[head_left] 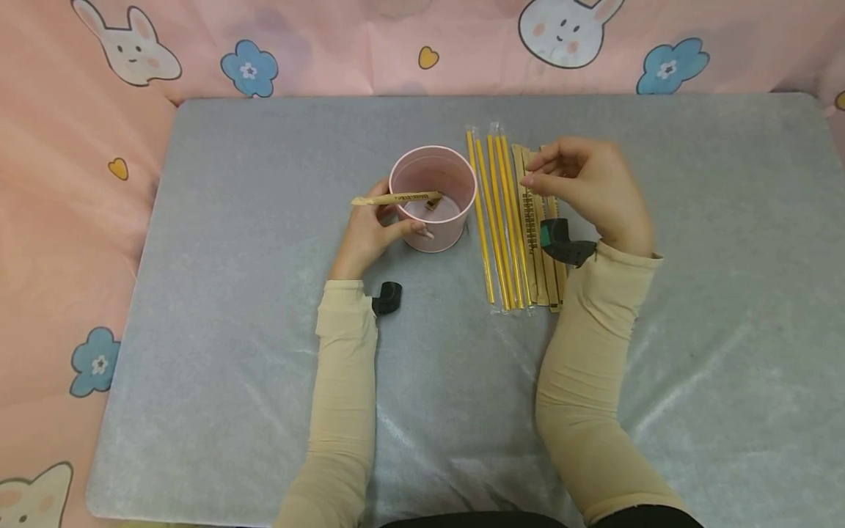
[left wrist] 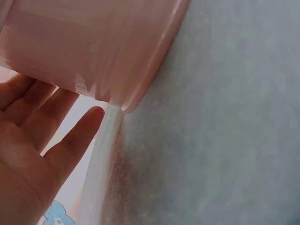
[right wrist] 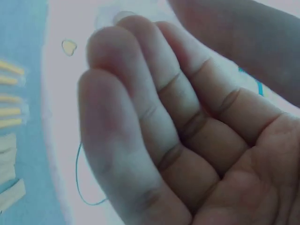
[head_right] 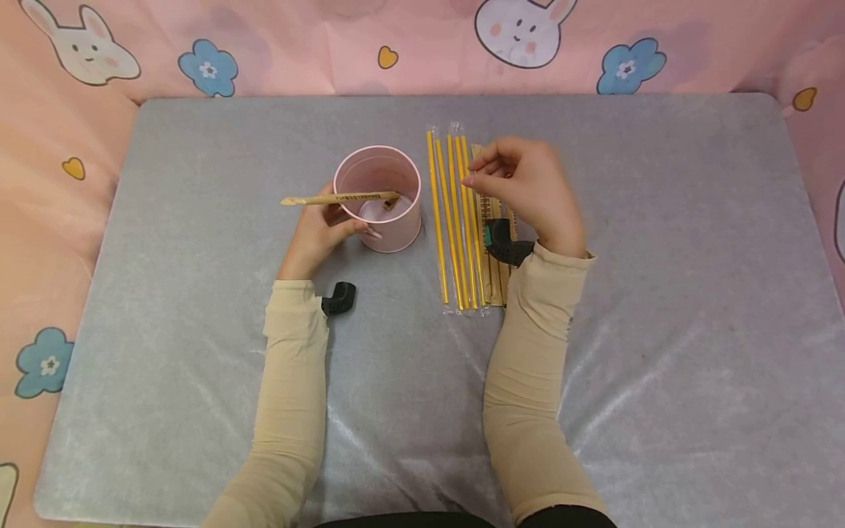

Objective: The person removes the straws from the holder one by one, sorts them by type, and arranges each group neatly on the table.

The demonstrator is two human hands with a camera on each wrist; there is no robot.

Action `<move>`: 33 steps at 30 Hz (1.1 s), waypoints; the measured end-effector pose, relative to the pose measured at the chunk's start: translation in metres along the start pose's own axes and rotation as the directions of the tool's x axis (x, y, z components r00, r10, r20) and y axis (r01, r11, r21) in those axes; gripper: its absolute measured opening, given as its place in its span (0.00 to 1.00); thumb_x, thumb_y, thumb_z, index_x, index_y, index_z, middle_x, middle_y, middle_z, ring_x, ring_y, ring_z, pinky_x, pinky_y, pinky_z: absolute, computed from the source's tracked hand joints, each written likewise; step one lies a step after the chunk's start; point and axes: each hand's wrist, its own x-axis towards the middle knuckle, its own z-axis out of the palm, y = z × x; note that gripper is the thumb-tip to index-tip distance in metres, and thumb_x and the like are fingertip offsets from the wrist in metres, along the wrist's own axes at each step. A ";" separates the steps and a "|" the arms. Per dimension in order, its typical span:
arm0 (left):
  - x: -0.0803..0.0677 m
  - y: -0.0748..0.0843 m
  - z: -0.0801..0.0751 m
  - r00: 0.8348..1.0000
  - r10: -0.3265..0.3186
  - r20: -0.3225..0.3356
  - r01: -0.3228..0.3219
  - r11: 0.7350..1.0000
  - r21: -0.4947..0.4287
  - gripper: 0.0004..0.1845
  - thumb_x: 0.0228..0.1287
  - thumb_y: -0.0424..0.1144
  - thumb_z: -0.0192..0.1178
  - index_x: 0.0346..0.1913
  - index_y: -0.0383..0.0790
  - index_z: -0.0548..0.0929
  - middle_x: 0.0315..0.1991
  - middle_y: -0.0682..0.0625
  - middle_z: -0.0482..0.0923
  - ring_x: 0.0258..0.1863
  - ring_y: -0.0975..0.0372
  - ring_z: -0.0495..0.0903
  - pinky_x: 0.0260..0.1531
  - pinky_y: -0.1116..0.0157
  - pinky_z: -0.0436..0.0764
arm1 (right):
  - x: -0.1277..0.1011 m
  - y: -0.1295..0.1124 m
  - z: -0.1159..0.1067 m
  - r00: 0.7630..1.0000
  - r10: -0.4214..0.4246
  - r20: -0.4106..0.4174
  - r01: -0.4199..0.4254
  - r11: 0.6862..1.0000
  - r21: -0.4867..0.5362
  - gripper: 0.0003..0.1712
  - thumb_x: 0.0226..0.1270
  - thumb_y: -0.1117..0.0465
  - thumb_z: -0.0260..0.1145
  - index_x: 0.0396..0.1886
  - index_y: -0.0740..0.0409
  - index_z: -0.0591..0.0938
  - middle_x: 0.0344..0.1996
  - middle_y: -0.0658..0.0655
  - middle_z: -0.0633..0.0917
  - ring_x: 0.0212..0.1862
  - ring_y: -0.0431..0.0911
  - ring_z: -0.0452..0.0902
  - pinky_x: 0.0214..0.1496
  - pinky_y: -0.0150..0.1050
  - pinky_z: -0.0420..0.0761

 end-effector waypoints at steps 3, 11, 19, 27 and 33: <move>0.000 0.000 0.000 1.000 0.000 0.001 0.000 1.000 0.005 0.37 0.47 0.26 0.70 0.63 0.27 0.69 0.58 0.38 0.72 0.54 0.57 0.74 0.58 0.67 0.72 | 0.000 -0.004 0.003 1.000 -0.027 -0.006 0.027 1.000 -0.011 0.10 0.58 0.66 0.70 0.37 0.69 0.82 0.26 0.46 0.82 0.29 0.42 0.79 0.31 0.26 0.76; 0.000 0.002 0.000 1.000 -0.013 0.003 0.013 1.000 0.007 0.36 0.47 0.23 0.70 0.62 0.27 0.69 0.58 0.37 0.72 0.54 0.56 0.73 0.59 0.68 0.71 | -0.001 -0.014 0.009 0.998 -0.062 -0.033 0.062 0.998 -0.005 0.10 0.57 0.67 0.70 0.37 0.70 0.82 0.27 0.48 0.83 0.29 0.40 0.78 0.32 0.25 0.77; 0.000 0.001 0.000 1.000 -0.008 0.003 0.008 1.000 -0.011 0.36 0.47 0.22 0.70 0.63 0.27 0.69 0.57 0.38 0.72 0.53 0.57 0.74 0.58 0.67 0.72 | 0.002 -0.029 0.025 0.992 -0.125 0.016 0.125 0.992 -0.015 0.09 0.57 0.68 0.70 0.36 0.70 0.83 0.29 0.55 0.83 0.31 0.42 0.77 0.33 0.26 0.78; 0.000 0.002 0.000 1.000 -0.020 0.003 0.020 1.000 -0.002 0.37 0.46 0.24 0.70 0.63 0.28 0.68 0.58 0.38 0.72 0.54 0.56 0.74 0.58 0.67 0.72 | 0.004 -0.037 0.040 0.975 -0.212 0.068 0.214 0.977 -0.019 0.08 0.57 0.68 0.70 0.36 0.68 0.84 0.30 0.58 0.84 0.31 0.40 0.78 0.36 0.28 0.78; 0.000 0.002 0.000 1.000 -0.007 0.007 0.007 1.000 -0.002 0.38 0.46 0.28 0.71 0.63 0.27 0.69 0.58 0.38 0.72 0.54 0.57 0.74 0.57 0.67 0.72 | 0.007 -0.042 0.053 0.969 -0.234 0.083 0.234 0.972 0.011 0.09 0.57 0.69 0.69 0.38 0.68 0.83 0.32 0.60 0.84 0.33 0.40 0.78 0.35 0.27 0.77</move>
